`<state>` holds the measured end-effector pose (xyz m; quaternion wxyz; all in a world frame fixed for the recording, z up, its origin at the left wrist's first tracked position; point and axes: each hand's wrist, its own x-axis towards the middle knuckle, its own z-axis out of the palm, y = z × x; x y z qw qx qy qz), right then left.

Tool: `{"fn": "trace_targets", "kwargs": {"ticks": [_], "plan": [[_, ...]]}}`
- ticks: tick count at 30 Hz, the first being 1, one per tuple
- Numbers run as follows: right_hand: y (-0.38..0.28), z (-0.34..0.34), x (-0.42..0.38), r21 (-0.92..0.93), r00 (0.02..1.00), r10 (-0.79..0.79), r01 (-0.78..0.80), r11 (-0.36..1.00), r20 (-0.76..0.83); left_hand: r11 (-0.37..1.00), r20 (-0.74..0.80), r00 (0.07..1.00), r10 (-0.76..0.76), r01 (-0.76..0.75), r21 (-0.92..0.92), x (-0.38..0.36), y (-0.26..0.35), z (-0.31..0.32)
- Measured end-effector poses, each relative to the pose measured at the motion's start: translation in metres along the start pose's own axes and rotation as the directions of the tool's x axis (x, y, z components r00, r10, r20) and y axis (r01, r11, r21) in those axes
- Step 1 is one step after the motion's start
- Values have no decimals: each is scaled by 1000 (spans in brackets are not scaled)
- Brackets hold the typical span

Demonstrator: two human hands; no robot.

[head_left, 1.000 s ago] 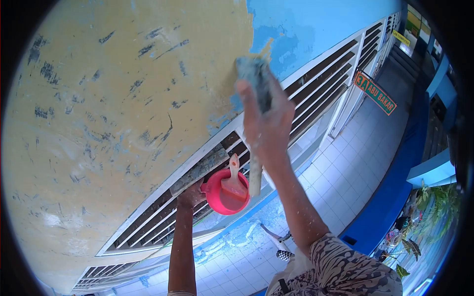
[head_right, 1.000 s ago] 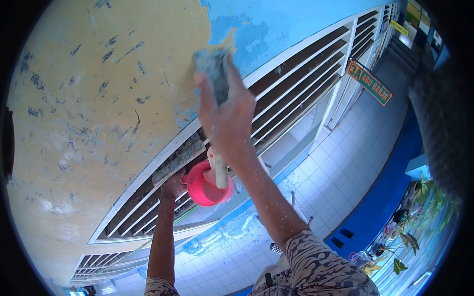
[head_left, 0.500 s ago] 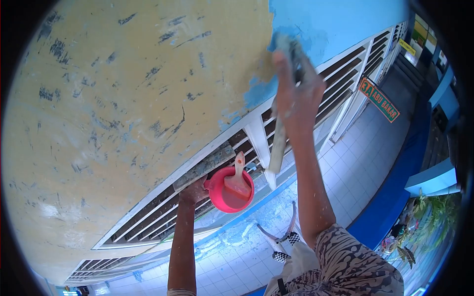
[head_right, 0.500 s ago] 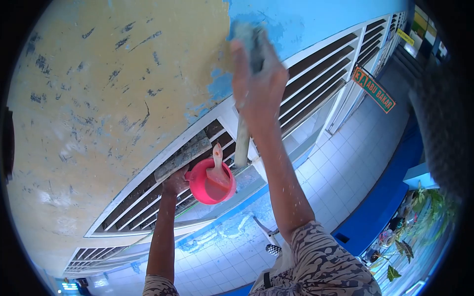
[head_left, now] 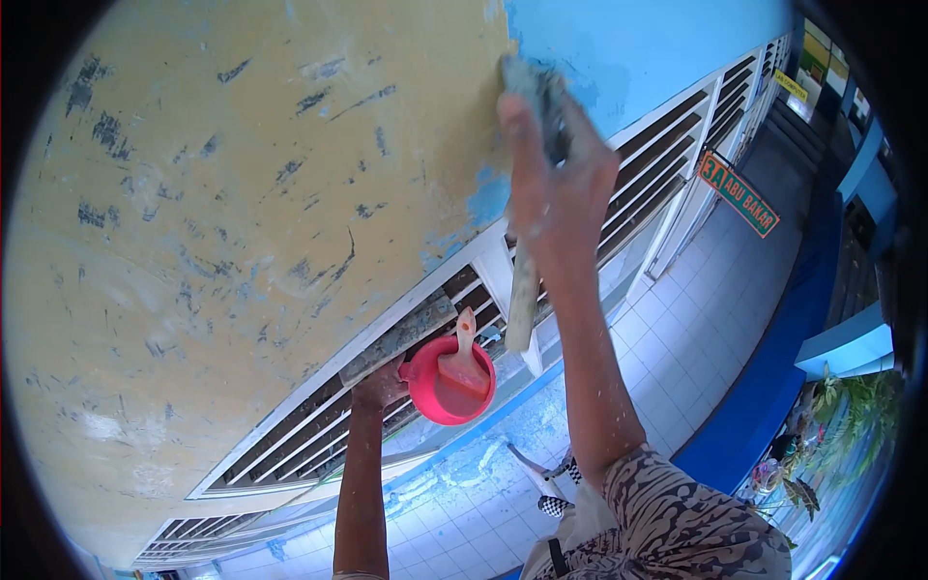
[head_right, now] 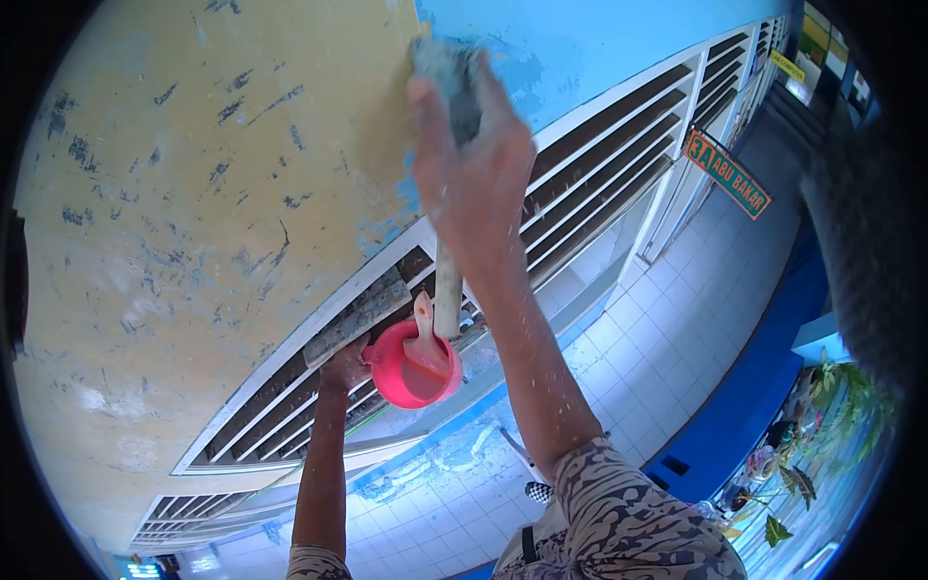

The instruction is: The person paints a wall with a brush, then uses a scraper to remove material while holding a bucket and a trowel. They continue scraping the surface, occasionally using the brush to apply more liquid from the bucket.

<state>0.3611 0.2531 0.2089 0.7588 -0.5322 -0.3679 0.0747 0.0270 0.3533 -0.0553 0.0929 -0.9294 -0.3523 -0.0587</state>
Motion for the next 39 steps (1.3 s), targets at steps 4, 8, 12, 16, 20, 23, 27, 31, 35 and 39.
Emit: {"fn": "trace_targets", "kwargs": {"ticks": [4, 8, 12, 16, 20, 23, 27, 31, 35, 39], "plan": [[9, 15, -24, -40, 995, -84, 82, 996, -47, 1000, -8, 1000, 16, -17, -16, 2, 3, -10], [23, 22, -23, 66, 979, -196, 200, 978, -63, 1000, 2, 1000, -2, 2, -21, 2, 2, -6], [-2, 16, -8, 55, 1000, 11, -9, 998, -27, 999, -14, 1000, 15, -15, 30, 2, 6, -12], [24, 32, -31, -89, 888, -432, 423, 902, -159, 1000, -30, 1000, 7, -7, -8, 14, 7, -14], [-22, -4, 16, 42, 989, 135, -137, 990, 60, 1000, -12, 1000, 22, -22, 18, 4, 5, -11], [23, 18, -8, -167, 969, -215, 193, 967, -125, 1000, -38, 999, 17, -17, 0, 6, 5, -12], [0, 3, 2, 9, 999, -26, 27, 1000, -43, 999, -62, 997, 37, -38, -7, 5, 4, -15], [2, 9, -1, 51, 999, -16, 18, 999, -41, 998, -123, 991, 54, -51, 27, 6, 12, -22], [18, 9, -12, -137, 985, -156, 145, 980, -77, 999, -62, 998, 30, -29, 14, 5, 5, -12], [-2, -5, 11, -11, 997, 78, -78, 997, 5, 999, -70, 997, 40, -41, -9, 3, 4, -7]]}}
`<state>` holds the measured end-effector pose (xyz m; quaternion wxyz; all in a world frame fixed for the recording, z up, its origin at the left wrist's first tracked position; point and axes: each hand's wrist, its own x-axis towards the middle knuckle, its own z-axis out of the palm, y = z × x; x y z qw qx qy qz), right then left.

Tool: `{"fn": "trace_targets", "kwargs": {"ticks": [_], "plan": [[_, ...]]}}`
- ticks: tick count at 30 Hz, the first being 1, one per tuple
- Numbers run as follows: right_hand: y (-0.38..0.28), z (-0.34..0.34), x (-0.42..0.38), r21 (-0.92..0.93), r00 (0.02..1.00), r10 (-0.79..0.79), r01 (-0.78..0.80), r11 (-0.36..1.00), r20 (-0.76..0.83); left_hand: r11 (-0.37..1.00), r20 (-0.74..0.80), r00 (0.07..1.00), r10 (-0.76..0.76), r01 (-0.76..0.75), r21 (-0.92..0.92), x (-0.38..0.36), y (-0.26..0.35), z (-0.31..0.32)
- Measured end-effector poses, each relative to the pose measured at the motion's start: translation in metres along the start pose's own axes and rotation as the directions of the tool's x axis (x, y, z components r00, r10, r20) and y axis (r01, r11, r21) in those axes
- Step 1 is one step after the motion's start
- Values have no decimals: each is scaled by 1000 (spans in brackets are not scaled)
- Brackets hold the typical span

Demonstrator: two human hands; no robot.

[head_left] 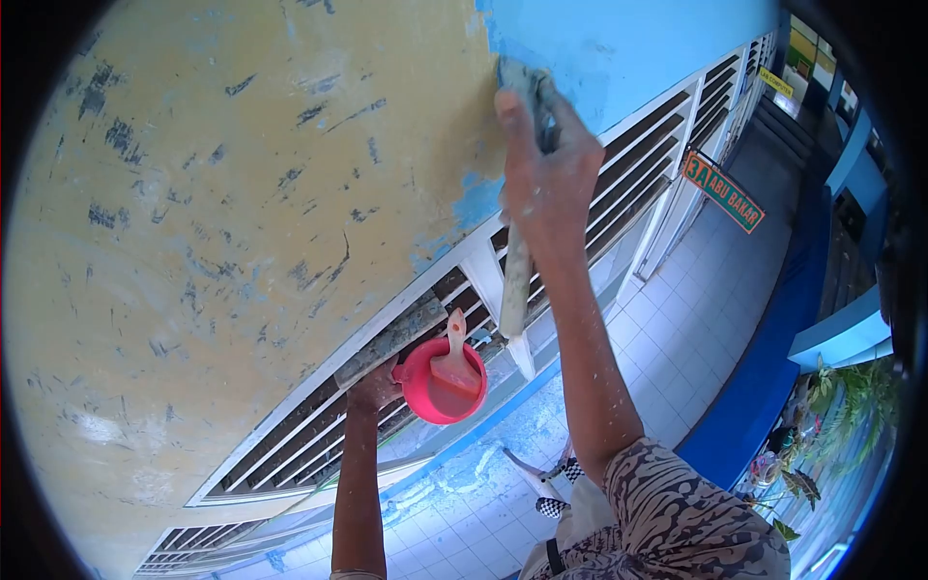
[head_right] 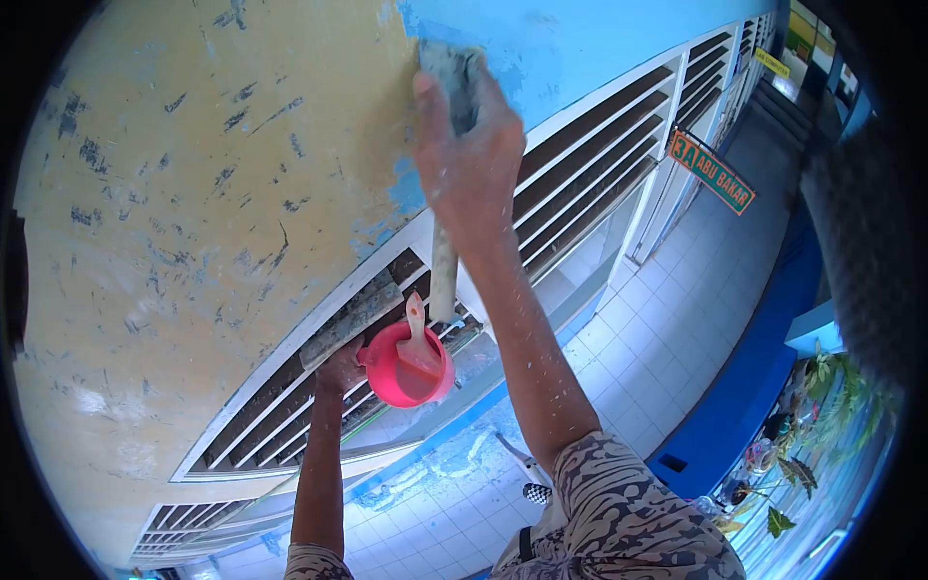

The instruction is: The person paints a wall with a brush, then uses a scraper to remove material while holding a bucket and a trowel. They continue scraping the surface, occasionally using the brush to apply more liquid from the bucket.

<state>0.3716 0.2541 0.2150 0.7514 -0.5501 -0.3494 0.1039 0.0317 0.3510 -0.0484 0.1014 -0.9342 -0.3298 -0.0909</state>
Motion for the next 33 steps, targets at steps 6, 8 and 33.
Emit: {"fn": "trace_targets", "kwargs": {"ticks": [6, 8, 33], "plan": [[22, 0, -7, -87, 983, -165, 157, 984, -86, 1000, -40, 999, -1, 1, 1, 2, -1, -2], [7, -6, 1, 26, 1000, 26, -26, 999, -14, 1000, -8, 1000, -19, 19, -22, -1, 0, -4], [50, 9, -36, -27, 985, -112, 109, 994, -132, 999, 4, 999, -37, 37, 11, 7, 7, -15]]}}
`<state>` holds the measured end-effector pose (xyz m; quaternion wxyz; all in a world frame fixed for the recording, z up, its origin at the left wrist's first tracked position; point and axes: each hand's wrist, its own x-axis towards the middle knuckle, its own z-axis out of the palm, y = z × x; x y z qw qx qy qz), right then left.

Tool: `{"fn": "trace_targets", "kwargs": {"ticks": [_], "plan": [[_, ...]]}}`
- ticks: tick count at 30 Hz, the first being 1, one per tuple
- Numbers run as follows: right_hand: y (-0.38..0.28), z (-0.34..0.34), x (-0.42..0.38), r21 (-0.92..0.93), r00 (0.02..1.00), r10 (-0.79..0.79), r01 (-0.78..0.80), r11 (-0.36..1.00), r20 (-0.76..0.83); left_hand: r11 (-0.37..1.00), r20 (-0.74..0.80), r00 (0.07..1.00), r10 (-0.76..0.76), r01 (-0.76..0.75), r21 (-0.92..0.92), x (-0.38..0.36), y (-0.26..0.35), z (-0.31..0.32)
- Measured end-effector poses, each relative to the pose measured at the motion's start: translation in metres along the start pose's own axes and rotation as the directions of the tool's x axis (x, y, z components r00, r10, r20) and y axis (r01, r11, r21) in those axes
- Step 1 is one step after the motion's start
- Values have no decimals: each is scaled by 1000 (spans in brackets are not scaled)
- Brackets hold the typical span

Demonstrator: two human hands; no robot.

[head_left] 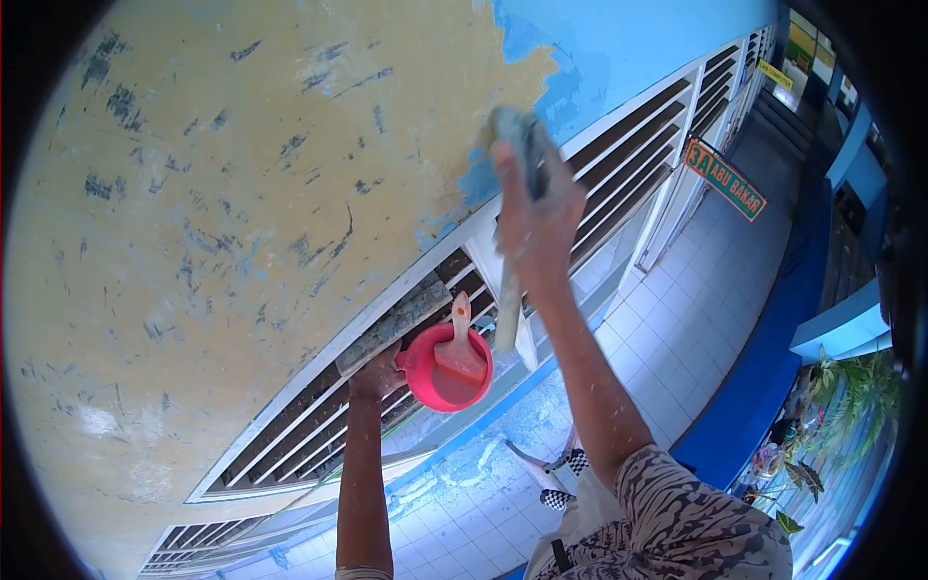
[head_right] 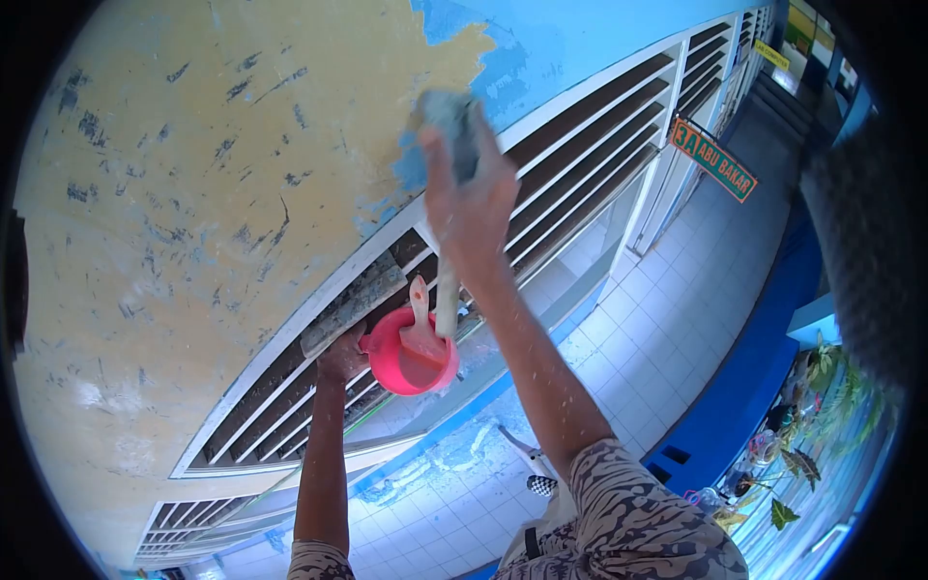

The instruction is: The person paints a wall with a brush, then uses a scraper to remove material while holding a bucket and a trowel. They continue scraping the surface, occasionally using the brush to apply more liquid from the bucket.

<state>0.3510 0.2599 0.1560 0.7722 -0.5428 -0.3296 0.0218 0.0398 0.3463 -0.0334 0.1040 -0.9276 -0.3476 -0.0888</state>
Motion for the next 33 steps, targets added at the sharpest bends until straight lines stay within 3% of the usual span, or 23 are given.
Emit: {"fn": "trace_targets", "kwargs": {"ticks": [1, 3, 5, 7, 8, 9, 10, 11, 12, 14, 16, 17, 18, 19, 20, 21, 23, 27, 28, 29, 30, 31, 33], "plan": [[-7, -7, 15, -12, 975, 212, -212, 977, 66, 997, 76, 996, -38, 43, -64, -1, -1, 2], [-4, -8, 27, 1, 974, 222, -222, 975, 52, 994, 119, 992, -53, 64, -85, -4, -4, 6], [0, -4, 22, 14, 975, 220, -220, 975, 32, 996, -3, 1000, -2, 2, -89, -4, -7, 16], [34, 10, -14, -45, 965, -246, 243, 969, -95, 995, -3, 1000, -12, 11, -95, -4, -3, 10], [60, 18, -4, -62, 846, -500, 498, 865, -186, 995, 0, 1000, -19, 19, -97, -3, -1, 7], [50, 10, 5, -62, 847, -496, 494, 867, -192, 996, 3, 1000, -15, 16, -91, -1, 0, 4], [28, -5, 18, 24, 973, -204, 208, 978, -112, 997, 115, 992, -45, 52, -58, 1, 1, 0], [14, -16, 29, 85, 995, 104, -103, 991, 0, 996, 222, 971, -83, 91, -22, 1, 0, -4], [14, -18, 44, 104, 994, 102, -97, 990, -38, 995, 221, 971, -92, 98, -17, -2, -3, -3], [24, -23, 46, 33, 1000, 2, -2, 999, -10, 999, -5, 1000, 7, -6, 38, -4, -4, 9], [44, -39, 23, -71, 985, -112, 122, 990, 132, 998, 22, 1000, -4, 3, 60, -3, -5, 11], [61, -53, 6, -105, 955, -183, 212, 972, 235, 996, 60, 998, -2, -3, 86, -5, -6, 12], [70, -76, -16, -186, 930, 42, 28, 982, 364, 992, 9, 1000, 22, -23, 123, -7, -5, 15], [71, -100, -39, -290, 846, 262, -135, 947, 464, 998, 119, 992, -39, 33, 51, -5, -7, 18], [62, -119, -59, -293, 738, 549, -466, 835, 391, 999, 85, 996, -40, 37, 27, -3, -8, 23], [83, -145, -85, -272, 710, 603, -538, 798, 364, 999, 52, 998, -42, 42, 4, -3, -6, 25], [105, -202, -127, -443, 540, 776, -638, 630, 326, 996, 73, 995, -70, 66, 64, -4, -6, 21], [144, -301, -216, -631, 360, 908, -658, 411, 215, 983, 117, 989, -90, 69, 170, -3, 0, 12], [140, -309, -225, -657, 293, 939, -675, 336, 180, 985, 215, 968, -128, 98, 143, -2, 0, 12], [139, -316, -230, -681, 225, 964, -684, 260, 142, 989, 72, 993, -89, 80, 122, -4, 1, 12], [136, -320, -231, -694, 201, 961, -664, 278, 192, 989, 84, 991, -105, 95, 116, -4, 1, 16], [146, -331, -237, -702, 203, 959, -653, 283, 198, 988, 95, 988, -120, 109, 113, -5, 0, 20], [203, -360, -274, -864, 440, 823, -179, 472, 358, 984, 90, 986, -144, 133, 115, -5, 1, 19]]}}
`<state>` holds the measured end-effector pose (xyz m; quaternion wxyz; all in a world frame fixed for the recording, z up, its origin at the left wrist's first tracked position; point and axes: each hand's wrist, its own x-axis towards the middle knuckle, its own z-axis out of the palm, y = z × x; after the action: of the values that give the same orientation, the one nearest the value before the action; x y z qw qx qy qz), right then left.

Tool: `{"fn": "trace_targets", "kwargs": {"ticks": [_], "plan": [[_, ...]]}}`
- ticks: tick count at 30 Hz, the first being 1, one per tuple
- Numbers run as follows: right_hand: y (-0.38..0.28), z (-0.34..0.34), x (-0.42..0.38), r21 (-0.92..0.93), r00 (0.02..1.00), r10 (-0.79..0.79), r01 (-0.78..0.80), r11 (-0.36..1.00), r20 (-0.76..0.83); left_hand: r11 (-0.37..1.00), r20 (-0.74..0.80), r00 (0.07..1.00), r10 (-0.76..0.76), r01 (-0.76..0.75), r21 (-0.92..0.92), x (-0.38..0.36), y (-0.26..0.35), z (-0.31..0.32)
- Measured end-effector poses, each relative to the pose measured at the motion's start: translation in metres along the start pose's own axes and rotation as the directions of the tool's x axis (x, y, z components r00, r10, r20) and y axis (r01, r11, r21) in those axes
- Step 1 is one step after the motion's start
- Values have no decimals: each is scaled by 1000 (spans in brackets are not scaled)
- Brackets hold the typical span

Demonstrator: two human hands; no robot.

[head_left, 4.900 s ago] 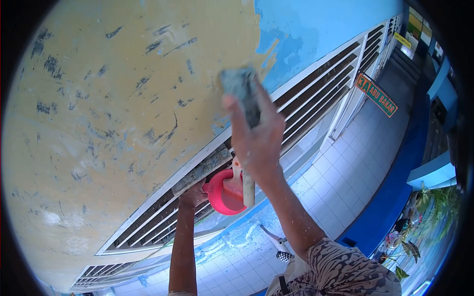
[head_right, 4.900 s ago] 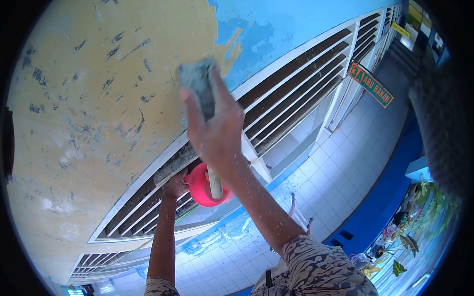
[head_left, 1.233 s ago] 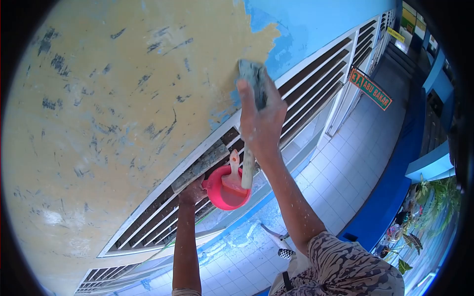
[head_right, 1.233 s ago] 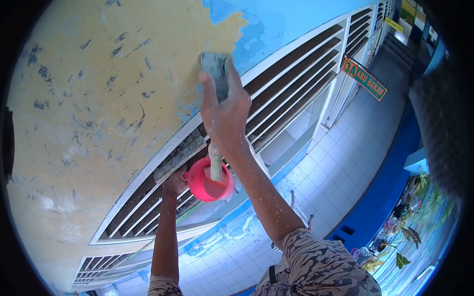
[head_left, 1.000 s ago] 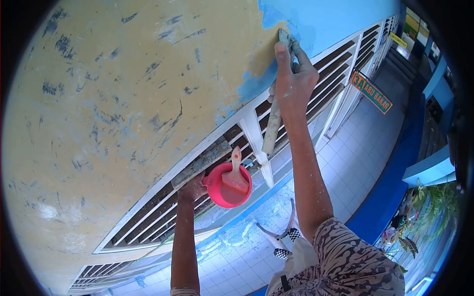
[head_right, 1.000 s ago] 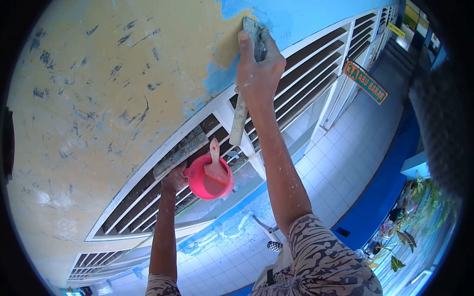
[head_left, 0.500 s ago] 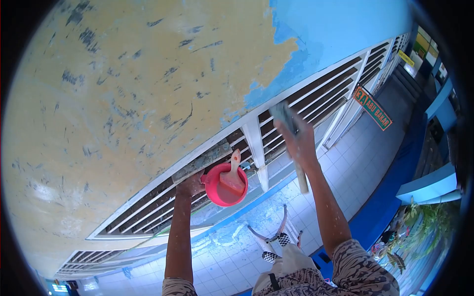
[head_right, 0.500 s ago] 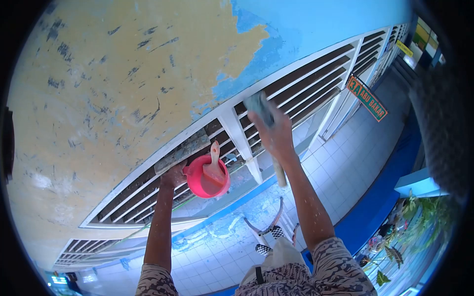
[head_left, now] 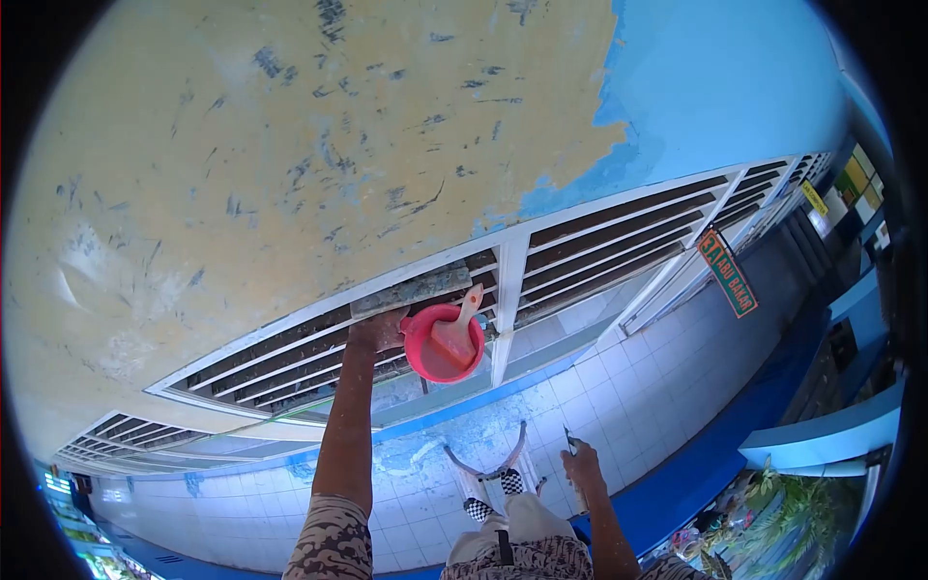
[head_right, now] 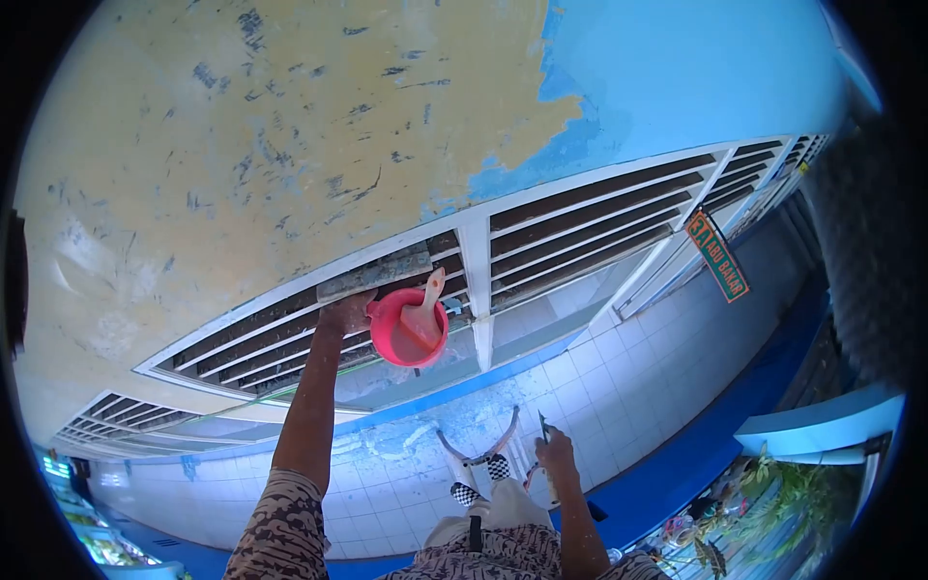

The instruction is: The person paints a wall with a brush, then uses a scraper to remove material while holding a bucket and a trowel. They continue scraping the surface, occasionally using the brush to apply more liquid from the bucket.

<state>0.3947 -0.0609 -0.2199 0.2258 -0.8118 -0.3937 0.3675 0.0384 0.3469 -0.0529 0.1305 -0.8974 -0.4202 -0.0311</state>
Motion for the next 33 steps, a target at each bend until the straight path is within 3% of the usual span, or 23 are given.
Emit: {"fn": "trace_targets", "kwargs": {"ticks": [1, 2, 4, 5, 8, 9, 10, 13, 14, 16, 18, 23, 24, 26, 32, 33], "plan": [[23, 18, 3, -552, 836, -507, 326, 767, -211, 1000, 4, 1000, -9, 9, 2, 0, 0, -1], [21, 19, 3, -543, 832, -512, 335, 770, -213, 1000, 10, 1000, -15, 15, 8, 0, 1, -3], [6, 21, 3, -158, 983, -145, 126, 979, -115, 999, 16, 1000, -22, 22, 31, 0, 2, -7], [-1, 23, 3, 29, 1000, 28, -28, 999, 0, 999, 20, 999, -25, 24, 42, 1, 2, -9], [-1, 32, -2, -11, 1000, -23, 23, 1000, -2, 998, 49, 998, -31, 29, 53, 2, 3, -15], [-30, 11, -14, 194, 979, 131, -161, 968, 155, 998, 60, 998, -35, 32, 52, 2, 4, -17], [-28, 11, -13, 197, 978, 132, -163, 967, 162, 998, 72, 997, -40, 36, 48, 2, 4, -19], [-35, 0, -14, -55, 979, 22, -11, 998, 201, 998, 111, 993, -44, 40, 38, 3, 5, -23], [-45, -9, -16, -46, 978, 27, -18, 999, 208, 999, 126, 991, -42, 38, 36, 4, 6, -24], [-81, -41, -22, 41, 973, -85, 79, 996, 216, 999, 149, 988, -40, 35, 31, 5, 6, -27], [-151, -84, -40, 246, 989, -15, -21, 969, 146, 999, 169, 985, -39, 35, 25, 6, 6, -29], [-219, -121, -37, 563, 967, -209, 257, 786, -149, 997, 117, 991, -60, 64, -31, 2, -2, -5], [-233, -125, -36, 564, 967, -206, 255, 786, -149, 998, 116, 992, -57, 61, -32, -2, 0, -4], [-262, -130, -34, 747, 936, -269, 345, 567, -228, 998, 107, 993, -49, 53, -34, 2, -2, -5], [-337, -132, -51, 766, 950, -273, 287, 575, -151, 1000, 91, 996, -8, 10, -23, -3, -3, -3], [-350, -122, -52, 826, 946, -282, 283, 487, -158, 1000, 95, 996, 1, 0, -17, -5, -4, -4]]}}
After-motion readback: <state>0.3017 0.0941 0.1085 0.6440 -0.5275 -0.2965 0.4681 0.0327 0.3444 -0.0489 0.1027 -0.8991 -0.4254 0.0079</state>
